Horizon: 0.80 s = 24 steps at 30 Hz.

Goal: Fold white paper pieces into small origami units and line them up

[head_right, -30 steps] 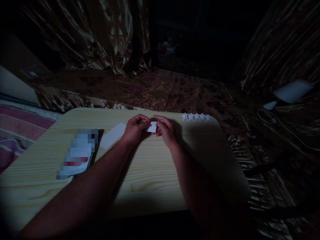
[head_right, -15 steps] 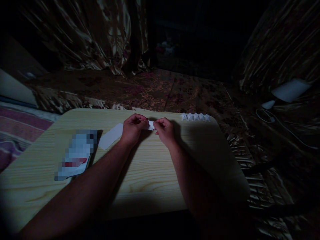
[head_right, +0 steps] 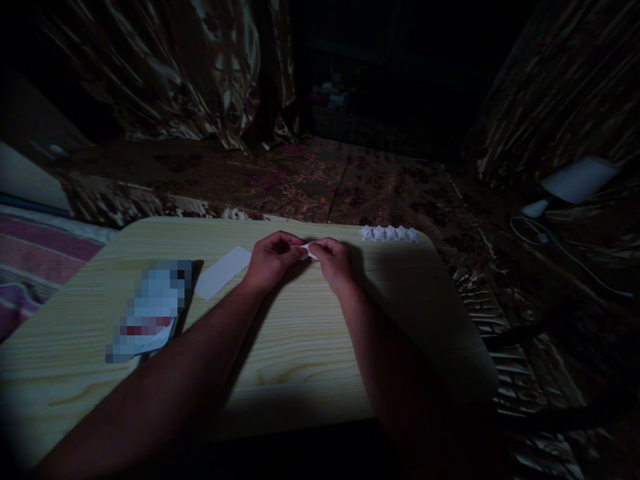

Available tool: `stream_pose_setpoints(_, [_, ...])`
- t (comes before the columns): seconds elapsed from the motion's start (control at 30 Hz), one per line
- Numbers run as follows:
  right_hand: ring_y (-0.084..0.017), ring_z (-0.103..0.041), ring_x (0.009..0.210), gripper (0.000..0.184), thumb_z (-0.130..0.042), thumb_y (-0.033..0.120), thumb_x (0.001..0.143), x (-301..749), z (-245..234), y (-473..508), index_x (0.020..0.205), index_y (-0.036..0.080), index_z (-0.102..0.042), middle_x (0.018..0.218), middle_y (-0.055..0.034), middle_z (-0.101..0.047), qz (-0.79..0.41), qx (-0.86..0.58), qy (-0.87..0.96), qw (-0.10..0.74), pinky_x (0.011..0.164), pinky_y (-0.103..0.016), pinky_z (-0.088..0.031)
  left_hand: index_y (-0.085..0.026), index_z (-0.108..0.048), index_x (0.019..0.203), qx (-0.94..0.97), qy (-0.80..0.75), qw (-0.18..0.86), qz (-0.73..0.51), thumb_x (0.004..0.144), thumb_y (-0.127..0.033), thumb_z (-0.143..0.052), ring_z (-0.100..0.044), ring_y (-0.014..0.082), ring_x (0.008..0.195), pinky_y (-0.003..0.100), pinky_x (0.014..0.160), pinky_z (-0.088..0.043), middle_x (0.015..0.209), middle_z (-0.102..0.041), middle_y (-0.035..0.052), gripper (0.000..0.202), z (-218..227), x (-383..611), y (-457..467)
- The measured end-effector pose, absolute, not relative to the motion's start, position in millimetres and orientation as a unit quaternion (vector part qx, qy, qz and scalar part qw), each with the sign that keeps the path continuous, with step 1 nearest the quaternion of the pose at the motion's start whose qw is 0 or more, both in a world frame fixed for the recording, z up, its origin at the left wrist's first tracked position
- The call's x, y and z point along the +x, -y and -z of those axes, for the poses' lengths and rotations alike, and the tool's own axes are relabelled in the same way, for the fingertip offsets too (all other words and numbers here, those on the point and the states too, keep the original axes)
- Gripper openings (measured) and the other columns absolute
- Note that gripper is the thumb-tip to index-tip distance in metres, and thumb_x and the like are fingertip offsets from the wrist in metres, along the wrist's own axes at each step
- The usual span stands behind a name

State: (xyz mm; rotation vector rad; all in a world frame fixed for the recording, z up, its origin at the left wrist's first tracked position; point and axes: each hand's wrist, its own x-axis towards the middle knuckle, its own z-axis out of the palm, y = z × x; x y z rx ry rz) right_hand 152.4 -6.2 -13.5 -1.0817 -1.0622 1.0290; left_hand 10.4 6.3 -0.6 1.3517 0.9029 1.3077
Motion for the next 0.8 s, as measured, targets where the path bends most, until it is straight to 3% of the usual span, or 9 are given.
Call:
stream_pose_setpoints(0.27, [-0.012, -0.057, 0.06, 0.021, -0.067, 0.038, 0.071, 149.3, 14.0, 8.5, 0.075, 0.018, -0.066, 0.069, -0.0003, -0.066, -0.429, -0.483, 0.498, 0.578, 0.058, -0.026, -0.048, -0.014, -0.069, 0.082, 0.537, -0.377, 0.522, -0.545, 0.063, -0.028, -0.078, -0.058, 0.0112, 0.058, 0.024, 0.057, -0.046, 0.07, -0.068, 0.0038, 0.025, 2.6, 9.3, -9.3])
stream_pose_setpoints(0.47, [-0.013, -0.061, 0.061, 0.018, -0.069, 0.033, 0.068, 146.6, 10.9, 9.7, 0.075, 0.018, -0.063, 0.067, -0.0012, -0.067, -0.432, -0.486, 0.478, 0.59, 0.056, -0.025, -0.05, -0.015, -0.069, 0.084, 0.452, -0.379, 0.538, -0.603, 0.059, -0.026, -0.079, -0.06, 0.0127, 0.061, 0.027, 0.063, -0.049, 0.072, -0.068, 0.0034, 0.03, 2.8, 8.2, -12.5])
stream_pose_setpoints(0.67, [-0.012, -0.059, 0.058, 0.014, -0.066, 0.031, 0.071, 147.1, 13.3, 9.7, 0.074, 0.018, -0.062, 0.066, -0.0001, -0.065, -0.406, -0.487, 0.503, 0.588, 0.055, -0.025, -0.049, -0.016, -0.071, 0.098, 0.515, -0.342, 0.565, -0.546, 0.063, -0.025, -0.076, -0.059, 0.0124, 0.064, 0.026, 0.063, -0.047, 0.079, -0.068, 0.0031, 0.036, -0.6, 8.7, -8.3])
stream_pose_setpoints(0.8, [-0.012, -0.058, 0.057, 0.015, -0.066, 0.032, 0.072, 146.6, 11.5, 11.4, 0.075, 0.018, -0.06, 0.064, 0.0013, -0.063, -0.413, -0.479, 0.504, 0.588, 0.052, -0.024, -0.049, -0.015, -0.071, 0.092, 0.511, -0.346, 0.566, -0.546, 0.063, -0.027, -0.077, -0.059, 0.0122, 0.062, 0.027, 0.063, -0.047, 0.074, -0.068, 0.0031, 0.033, -0.2, 8.0, -7.8])
